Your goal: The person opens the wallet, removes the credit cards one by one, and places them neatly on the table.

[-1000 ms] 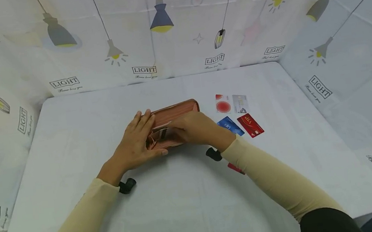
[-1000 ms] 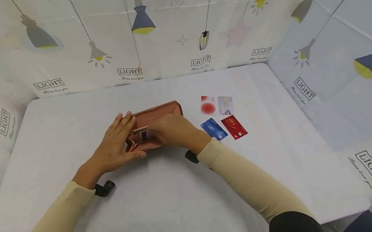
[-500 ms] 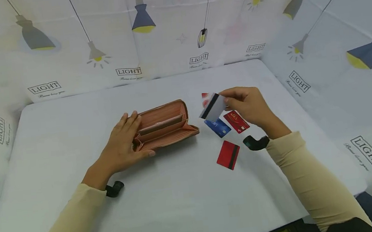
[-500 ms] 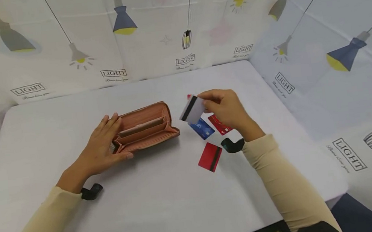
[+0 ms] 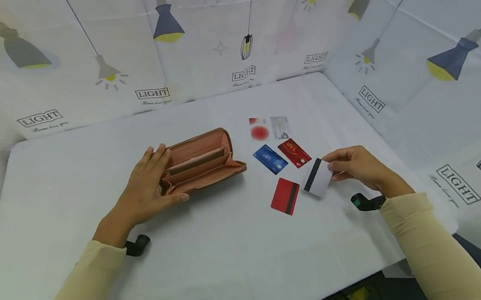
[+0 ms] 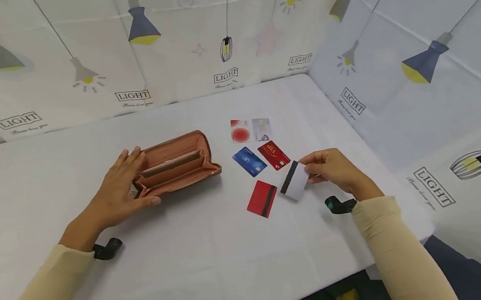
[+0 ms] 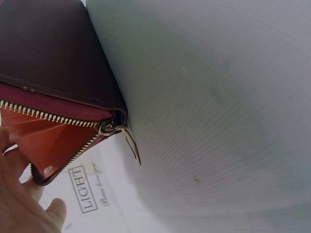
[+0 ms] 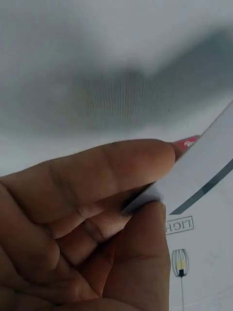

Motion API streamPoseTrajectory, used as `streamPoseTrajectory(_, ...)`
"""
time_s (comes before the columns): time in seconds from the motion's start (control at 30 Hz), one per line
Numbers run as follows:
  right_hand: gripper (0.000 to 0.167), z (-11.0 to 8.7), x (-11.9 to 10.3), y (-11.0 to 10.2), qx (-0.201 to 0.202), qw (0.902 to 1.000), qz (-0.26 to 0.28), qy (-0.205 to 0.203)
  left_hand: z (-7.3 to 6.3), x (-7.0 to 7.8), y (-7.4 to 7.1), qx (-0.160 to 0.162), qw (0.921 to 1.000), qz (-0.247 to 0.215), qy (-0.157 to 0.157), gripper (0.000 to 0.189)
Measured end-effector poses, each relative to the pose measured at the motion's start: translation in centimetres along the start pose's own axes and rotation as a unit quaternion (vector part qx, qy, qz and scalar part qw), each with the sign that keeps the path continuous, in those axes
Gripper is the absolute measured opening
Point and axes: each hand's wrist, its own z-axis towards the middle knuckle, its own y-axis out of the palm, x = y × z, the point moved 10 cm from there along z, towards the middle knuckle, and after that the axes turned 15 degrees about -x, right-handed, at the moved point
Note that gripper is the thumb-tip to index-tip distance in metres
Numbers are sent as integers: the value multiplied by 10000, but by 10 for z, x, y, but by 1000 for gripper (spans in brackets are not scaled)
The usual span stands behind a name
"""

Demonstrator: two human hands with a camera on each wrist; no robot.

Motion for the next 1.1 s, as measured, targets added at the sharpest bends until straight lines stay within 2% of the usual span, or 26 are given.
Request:
streamPoseTrajectory(0.17,38,3,16,11,-241,9991,-80,339,-1,0,-1,-12,10000,-3,-7,116)
streamPoseTrajectory(0.3,37,3,20,15,-174,9984,-239,477,-1,0,-1,-20,10000,19,-36,116)
streamPoseTrajectory(0.43,33,3,12,18,-24,9953,-839,485,-1,-1,-1,-16,9999,65,-80,117)
streamPoseTrajectory(0.6,28,3,-2,21,184,9813,-1841,535,-1,-2,-1,-14,9999,90,-88,117)
streamPoseTrajectory(0.7,28,3,-6,20,368,9684,-2385,624,-1,-1,-1,-17,9999,79,-69,117)
streamPoseTrajectory(0.8,38,3,-12,17,642,9515,-2942,636,-2,-1,0,-25,9999,75,-73,117)
streamPoseTrajectory(0.9,60,2,-20,11,983,9380,-3263,633,-2,-2,0,-13,10000,16,-75,118)
streamPoseTrajectory(0.97,76,1,-29,6,1219,9356,-3265,560,-3,-2,-1,-6,10000,-49,-70,119)
streamPoseTrajectory(1.1,98,7,-54,2,1491,9392,-3089,165,-2,-2,-1,-16,9999,-151,-32,119)
